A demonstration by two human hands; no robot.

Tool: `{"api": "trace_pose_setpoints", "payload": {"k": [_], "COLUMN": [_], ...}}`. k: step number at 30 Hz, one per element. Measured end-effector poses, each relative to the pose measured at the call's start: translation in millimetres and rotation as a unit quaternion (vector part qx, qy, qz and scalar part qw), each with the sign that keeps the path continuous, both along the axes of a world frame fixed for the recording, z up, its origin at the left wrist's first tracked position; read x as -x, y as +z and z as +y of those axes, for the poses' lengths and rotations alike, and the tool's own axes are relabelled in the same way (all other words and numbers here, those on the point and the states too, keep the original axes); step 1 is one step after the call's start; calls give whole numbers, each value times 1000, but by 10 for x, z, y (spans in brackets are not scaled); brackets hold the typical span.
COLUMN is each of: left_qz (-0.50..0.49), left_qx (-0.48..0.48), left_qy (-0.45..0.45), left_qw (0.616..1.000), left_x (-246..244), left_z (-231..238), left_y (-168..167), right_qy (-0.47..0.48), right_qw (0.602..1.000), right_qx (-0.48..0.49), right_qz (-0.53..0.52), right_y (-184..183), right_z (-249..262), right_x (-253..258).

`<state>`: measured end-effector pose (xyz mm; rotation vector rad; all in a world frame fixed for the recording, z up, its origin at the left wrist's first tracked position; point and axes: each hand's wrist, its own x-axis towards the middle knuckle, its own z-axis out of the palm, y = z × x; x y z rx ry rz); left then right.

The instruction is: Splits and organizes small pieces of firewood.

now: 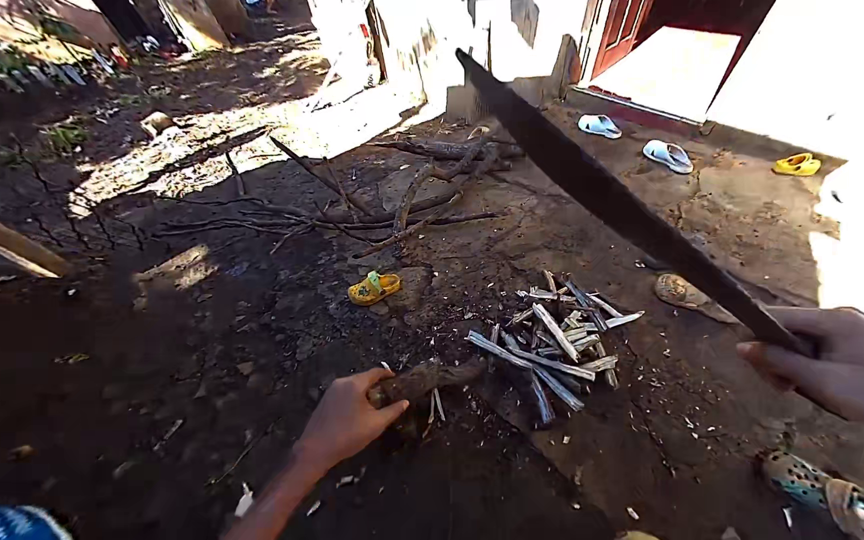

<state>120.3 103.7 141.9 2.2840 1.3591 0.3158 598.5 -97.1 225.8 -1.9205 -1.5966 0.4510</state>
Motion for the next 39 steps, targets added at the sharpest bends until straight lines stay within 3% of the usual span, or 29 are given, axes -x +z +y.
{"api": "trace_pose_setpoints", "payload": {"k": [4, 6, 8, 13, 16, 20, 23, 26, 29, 33, 35, 39], "left_qz": [123, 135, 83, -173, -136, -172, -167, -258, -341, -408, -437, -374], "left_qx": [36, 46, 62, 138, 148, 258, 278, 266, 259, 329, 316, 137], "left_qy": [-15, -17, -15, -1, 35, 112, 157, 217, 170, -5, -9, 17], "left_qw": [992, 990, 995, 975, 979, 944, 933, 903, 887, 852, 842, 917], "left_x": [-277, -464, -641, -974, -1186, -1371, -1366, -1406, -1453, -1411, -1418, -1755], "left_z": [130, 164, 147, 56, -52, -92, -197, -233, -282, -298, -326, -478], "left_y": [1073, 1305, 1351, 934, 571, 180, -97, -254, -404, -714, -849, -558], "right_qy": [-90, -124, -148, -147, -116, -96, -88, -72, -69, -89, -102, -132], "right_qw": [988, 969, 953, 926, 925, 960, 976, 978, 961, 915, 899, 892], "right_qx": [-2, 30, 67, 131, 141, 100, 90, 97, 132, 191, 211, 208], "right_qz": [129, 209, 256, 323, 332, 241, 177, 170, 235, 345, 371, 380], "right_y": [-905, -1180, -1355, -1463, -1441, -1576, -1615, -1673, -1757, -1782, -1754, -1653], "right_z": [-508, -623, -674, -686, -751, -873, -970, -1033, -1045, -1003, -971, -975], "right_x": [177, 318, 378, 404, 400, 318, 267, 244, 285, 410, 442, 398]}}
